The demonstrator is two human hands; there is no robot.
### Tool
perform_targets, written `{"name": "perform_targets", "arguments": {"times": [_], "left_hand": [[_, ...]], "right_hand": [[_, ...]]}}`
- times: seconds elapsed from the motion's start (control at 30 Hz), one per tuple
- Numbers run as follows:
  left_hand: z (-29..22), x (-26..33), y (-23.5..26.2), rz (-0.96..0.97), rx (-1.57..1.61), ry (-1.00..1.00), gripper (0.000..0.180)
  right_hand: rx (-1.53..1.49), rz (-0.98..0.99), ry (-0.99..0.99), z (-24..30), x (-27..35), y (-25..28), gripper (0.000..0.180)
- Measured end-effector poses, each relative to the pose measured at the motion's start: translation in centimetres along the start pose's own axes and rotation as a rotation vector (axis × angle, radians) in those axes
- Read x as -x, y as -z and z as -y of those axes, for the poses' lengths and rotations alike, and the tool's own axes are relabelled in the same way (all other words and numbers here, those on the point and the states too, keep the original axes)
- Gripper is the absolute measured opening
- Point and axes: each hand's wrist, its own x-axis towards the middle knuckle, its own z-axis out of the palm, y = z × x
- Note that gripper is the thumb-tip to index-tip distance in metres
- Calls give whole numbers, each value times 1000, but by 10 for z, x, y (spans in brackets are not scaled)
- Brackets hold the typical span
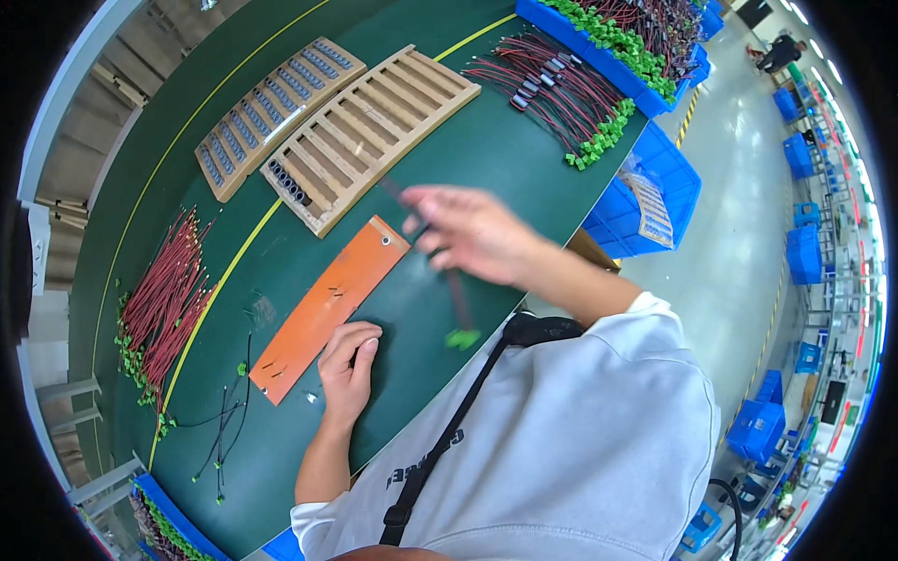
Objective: The person assembles wire harnesses by hand at a green workbench. They pick up red and black wires with green connectors, thread them through a small cylindrical component, and secure the assembly using a crimping tool on a wooden jig. The finished units are placed into a blue bin.
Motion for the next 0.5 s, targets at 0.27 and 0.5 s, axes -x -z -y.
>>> {"name": "perform_targets", "arguments": {"times": [0.27, 0.5], "left_hand": [[-2, -5, -2, 48, -27, 3, 6], [2, -4, 0, 29, -60, -13, 5]], "right_hand": [[1346, -555, 383, 244, 37, 102, 45], [1883, -771, 485, 298, -52, 243, 40]]}}
